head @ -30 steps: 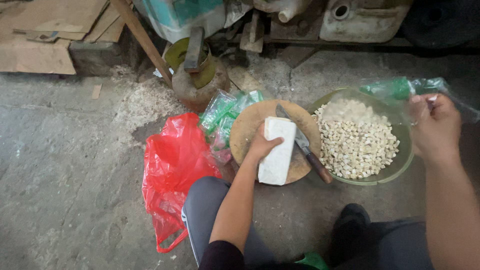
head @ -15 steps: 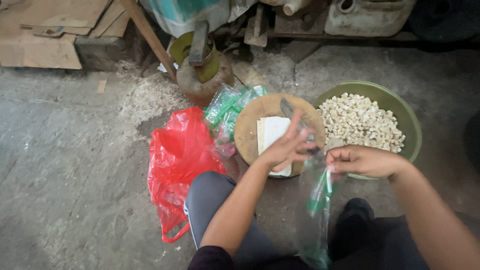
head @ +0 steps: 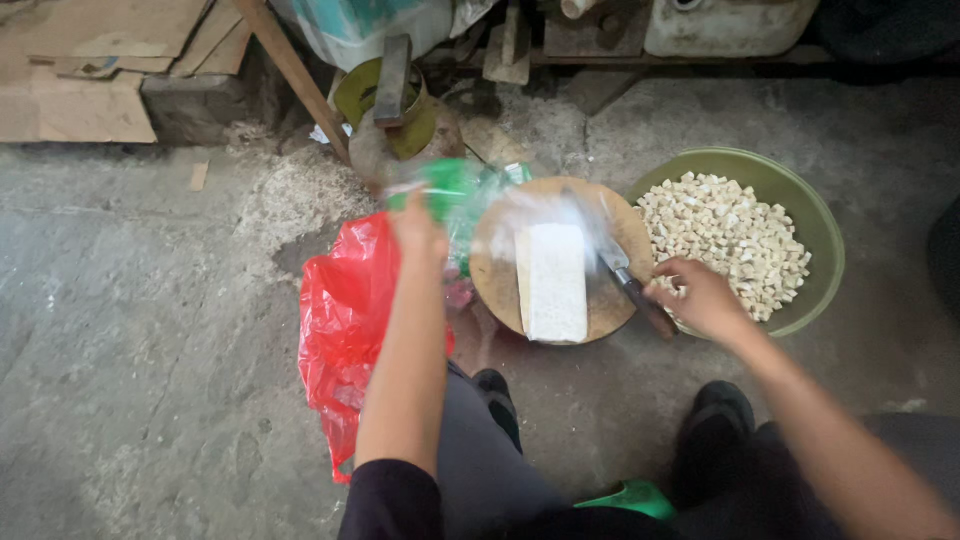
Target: The person sits on a low stool and uses a knife to cut blocks of white tofu on a round wooden cutting board. They slice the tofu into small cubes and transfer them into a large green basin. The person repeats this process with multiple blocks of tofu.
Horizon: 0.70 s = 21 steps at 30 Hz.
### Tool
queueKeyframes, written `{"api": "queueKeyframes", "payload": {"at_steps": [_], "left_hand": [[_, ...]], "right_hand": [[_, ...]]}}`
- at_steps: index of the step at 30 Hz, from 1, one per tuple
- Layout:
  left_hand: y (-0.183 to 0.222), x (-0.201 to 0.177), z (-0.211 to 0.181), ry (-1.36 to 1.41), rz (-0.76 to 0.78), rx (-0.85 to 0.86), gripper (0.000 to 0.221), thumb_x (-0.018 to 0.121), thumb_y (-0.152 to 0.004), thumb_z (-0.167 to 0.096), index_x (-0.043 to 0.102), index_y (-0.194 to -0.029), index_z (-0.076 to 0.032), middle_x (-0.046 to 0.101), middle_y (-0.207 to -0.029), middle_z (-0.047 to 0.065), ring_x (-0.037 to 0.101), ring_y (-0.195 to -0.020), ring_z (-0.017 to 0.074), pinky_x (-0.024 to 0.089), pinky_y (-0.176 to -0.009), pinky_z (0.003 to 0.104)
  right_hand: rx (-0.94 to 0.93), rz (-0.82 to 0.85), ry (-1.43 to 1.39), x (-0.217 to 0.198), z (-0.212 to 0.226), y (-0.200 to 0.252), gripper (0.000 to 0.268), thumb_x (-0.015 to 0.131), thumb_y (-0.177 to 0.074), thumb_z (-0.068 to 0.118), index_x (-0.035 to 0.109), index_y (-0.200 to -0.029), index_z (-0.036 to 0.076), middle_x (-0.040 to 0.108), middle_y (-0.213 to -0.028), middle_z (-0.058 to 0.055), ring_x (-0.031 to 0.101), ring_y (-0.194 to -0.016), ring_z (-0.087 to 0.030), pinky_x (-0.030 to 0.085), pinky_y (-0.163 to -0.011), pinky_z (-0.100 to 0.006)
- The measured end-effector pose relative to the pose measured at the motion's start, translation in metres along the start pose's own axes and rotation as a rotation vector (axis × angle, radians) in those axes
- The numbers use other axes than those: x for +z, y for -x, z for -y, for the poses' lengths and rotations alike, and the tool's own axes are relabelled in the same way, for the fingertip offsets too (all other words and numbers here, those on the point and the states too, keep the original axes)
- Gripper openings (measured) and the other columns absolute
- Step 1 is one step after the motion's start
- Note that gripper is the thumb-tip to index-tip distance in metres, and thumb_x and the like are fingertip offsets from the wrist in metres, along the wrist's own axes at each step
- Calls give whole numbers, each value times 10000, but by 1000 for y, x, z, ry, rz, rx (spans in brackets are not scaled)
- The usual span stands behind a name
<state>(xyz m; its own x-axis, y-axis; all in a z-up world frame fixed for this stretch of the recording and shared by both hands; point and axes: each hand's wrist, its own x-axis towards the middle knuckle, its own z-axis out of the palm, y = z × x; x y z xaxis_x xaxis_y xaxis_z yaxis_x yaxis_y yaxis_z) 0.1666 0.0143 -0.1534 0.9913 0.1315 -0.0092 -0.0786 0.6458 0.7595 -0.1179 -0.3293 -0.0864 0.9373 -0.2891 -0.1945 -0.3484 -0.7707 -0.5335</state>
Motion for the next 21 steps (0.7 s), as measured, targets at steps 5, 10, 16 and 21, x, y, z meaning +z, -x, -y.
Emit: {"api": "queueKeyframes", "payload": {"at_steps": [5, 10, 16, 21], "left_hand": [[-31, -83, 11, 54, -373, -353, 963, 507, -810, -777, 501, -1526, -133, 504, -1578, 118, 424, -1427, 332, 360, -1143, 570], [-12, -44, 25, -8, -266, -625, 1068, 480, -836, -798, 89, -1643, -217, 104, -1716, 175, 225, -1549, 449, 191, -1165, 730], [56, 17, 60, -928, 291, -354, 1141, 495, -849, -819, 272, -1600, 10, 304, -1677, 227, 328, -1515, 339, 309, -1206, 444], [105, 31, 74, -1493, 440, -520, 1183, 806, -714, -639, 352, -1483, 136, 607, -1378, 316, 682, -1186, 374, 599, -896, 437]], "right_hand": [[-76, -122, 109, 72, -29, -8, 620, 787, -837, 327, 573, -1397, 169, 548, -1374, -207, 605, -1195, -382, 506, -1001, -458], [-131, -196, 48, 92, -41, -14, 649, 686, -870, 243, 506, -1490, 172, 583, -1317, -232, 636, -1121, -423, 528, -973, -475], [-10, -163, -78, 54, -50, -22, 465, 652, -937, 320, 638, -1368, 147, 716, -1056, -209, 694, -944, -393, 547, -849, -486], [145, 165, -131, 19, -44, -32, 483, 686, -910, 487, 728, -1269, 167, 731, -784, -122, 669, -645, -243, 545, -637, -388]]}}
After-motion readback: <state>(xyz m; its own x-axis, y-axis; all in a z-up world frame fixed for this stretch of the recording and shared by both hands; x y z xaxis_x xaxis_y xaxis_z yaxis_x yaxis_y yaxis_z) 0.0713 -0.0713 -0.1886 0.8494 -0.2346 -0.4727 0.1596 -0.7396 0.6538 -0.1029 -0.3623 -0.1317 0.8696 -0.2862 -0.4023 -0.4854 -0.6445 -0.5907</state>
